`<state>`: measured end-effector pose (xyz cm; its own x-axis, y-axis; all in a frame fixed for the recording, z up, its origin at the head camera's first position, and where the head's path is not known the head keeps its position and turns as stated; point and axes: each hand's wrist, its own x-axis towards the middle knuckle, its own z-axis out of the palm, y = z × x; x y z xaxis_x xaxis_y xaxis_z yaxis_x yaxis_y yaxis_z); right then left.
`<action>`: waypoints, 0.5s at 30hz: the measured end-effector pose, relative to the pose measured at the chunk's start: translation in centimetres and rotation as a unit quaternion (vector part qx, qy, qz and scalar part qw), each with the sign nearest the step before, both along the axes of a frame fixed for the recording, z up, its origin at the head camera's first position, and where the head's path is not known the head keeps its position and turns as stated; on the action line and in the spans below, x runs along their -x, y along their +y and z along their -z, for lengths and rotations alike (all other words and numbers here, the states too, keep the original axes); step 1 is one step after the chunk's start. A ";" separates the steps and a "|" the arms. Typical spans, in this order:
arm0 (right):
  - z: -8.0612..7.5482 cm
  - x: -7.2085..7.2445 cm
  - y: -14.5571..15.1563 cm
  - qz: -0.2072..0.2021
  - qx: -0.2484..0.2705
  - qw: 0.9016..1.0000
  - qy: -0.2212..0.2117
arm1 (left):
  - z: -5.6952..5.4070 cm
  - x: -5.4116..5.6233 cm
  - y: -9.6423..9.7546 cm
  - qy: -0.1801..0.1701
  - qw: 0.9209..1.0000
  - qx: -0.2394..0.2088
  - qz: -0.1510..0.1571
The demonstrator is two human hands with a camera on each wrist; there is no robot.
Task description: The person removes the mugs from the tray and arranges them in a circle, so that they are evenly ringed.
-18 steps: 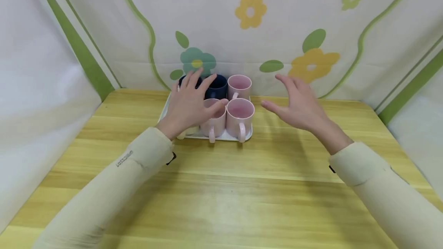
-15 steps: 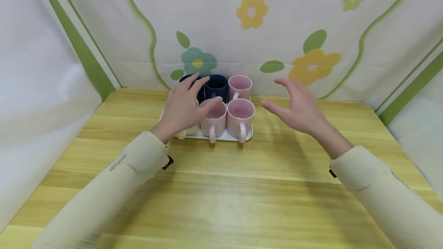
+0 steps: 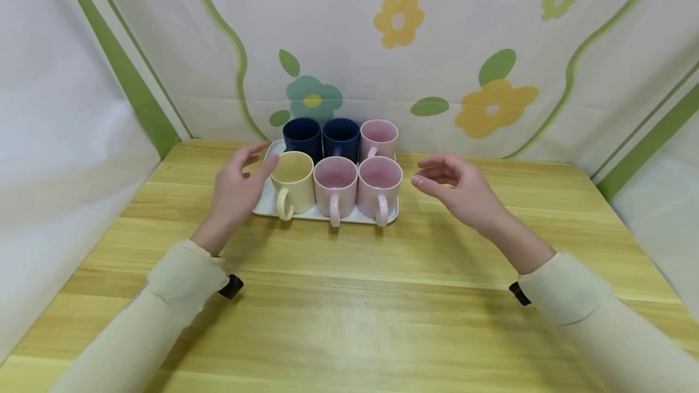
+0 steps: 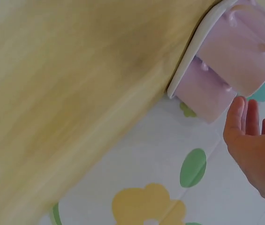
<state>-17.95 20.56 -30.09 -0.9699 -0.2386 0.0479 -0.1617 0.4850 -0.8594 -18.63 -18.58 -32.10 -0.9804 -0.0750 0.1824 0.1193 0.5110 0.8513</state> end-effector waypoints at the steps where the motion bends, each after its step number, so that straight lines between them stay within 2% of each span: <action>1: 0.1 -0.1 -0.1 -0.004 0.016 1.000 -0.014 | 0.2 -0.1 -0.3 -0.016 1.000 -0.019 -0.009; 4: 0.7 -0.2 -0.4 -0.012 0.067 0.996 -0.055 | 0.9 -0.2 -1.3 -0.059 0.996 -0.068 -0.030; 7: 1.3 -0.3 -0.7 -0.021 0.103 0.991 -0.088 | 1.5 -0.3 -2.0 -0.106 0.988 -0.104 -0.038; 11: 2.1 -0.4 -1.2 -0.026 0.135 0.983 -0.118 | 2.2 -0.5 -2.8 -0.163 0.979 -0.121 -0.033; 15: 2.8 -0.4 -1.7 -0.034 0.157 0.977 -0.142 | 2.9 -0.5 -3.3 -0.202 0.971 -0.128 -0.030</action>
